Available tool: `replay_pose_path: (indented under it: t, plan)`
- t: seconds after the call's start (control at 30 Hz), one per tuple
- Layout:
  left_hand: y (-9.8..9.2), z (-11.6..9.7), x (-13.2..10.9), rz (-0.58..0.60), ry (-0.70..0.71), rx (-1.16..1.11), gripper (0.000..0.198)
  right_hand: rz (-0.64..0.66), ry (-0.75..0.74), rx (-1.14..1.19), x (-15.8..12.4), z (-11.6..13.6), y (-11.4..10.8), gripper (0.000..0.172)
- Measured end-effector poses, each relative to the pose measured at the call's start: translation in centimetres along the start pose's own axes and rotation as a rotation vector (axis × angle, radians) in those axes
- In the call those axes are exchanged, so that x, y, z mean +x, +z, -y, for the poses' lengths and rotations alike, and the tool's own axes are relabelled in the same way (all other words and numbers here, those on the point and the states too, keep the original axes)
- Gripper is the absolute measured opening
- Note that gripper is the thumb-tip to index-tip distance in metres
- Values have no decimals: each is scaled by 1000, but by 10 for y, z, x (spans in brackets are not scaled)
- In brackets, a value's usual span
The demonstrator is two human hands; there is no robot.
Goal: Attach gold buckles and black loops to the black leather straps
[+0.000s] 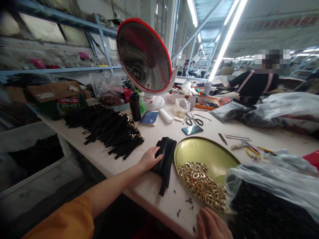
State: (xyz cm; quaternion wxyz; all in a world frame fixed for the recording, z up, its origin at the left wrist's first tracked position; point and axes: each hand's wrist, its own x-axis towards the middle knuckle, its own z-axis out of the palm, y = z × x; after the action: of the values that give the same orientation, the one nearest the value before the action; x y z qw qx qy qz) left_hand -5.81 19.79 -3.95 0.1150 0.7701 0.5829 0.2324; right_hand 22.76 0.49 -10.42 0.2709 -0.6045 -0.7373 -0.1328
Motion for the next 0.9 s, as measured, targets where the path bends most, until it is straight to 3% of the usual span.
replay_pose_path:
  t: [0.2, 0.37, 0.53, 0.73, 0.9]
  plan:
    - [-1, -6, -1, 24, -21, -12, 59, 57, 50, 36, 3, 6, -7, 38]
    - [-10, -6, 5, 62, -4, -12, 58, 108, 176, 94, 9, 20, -16, 29]
    - [-10, -9, 18, 76, 57, -26, 64, -5, 195, 129, 27, 28, -32, 24]
    - [7, 2, 41, 64, 85, 43, 66, 144, 253, 26, 61, 9, -31, 4]
    - [6, -3, 39, 59, 78, 82, 65, 182, 240, -28, 65, -1, -22, 7]
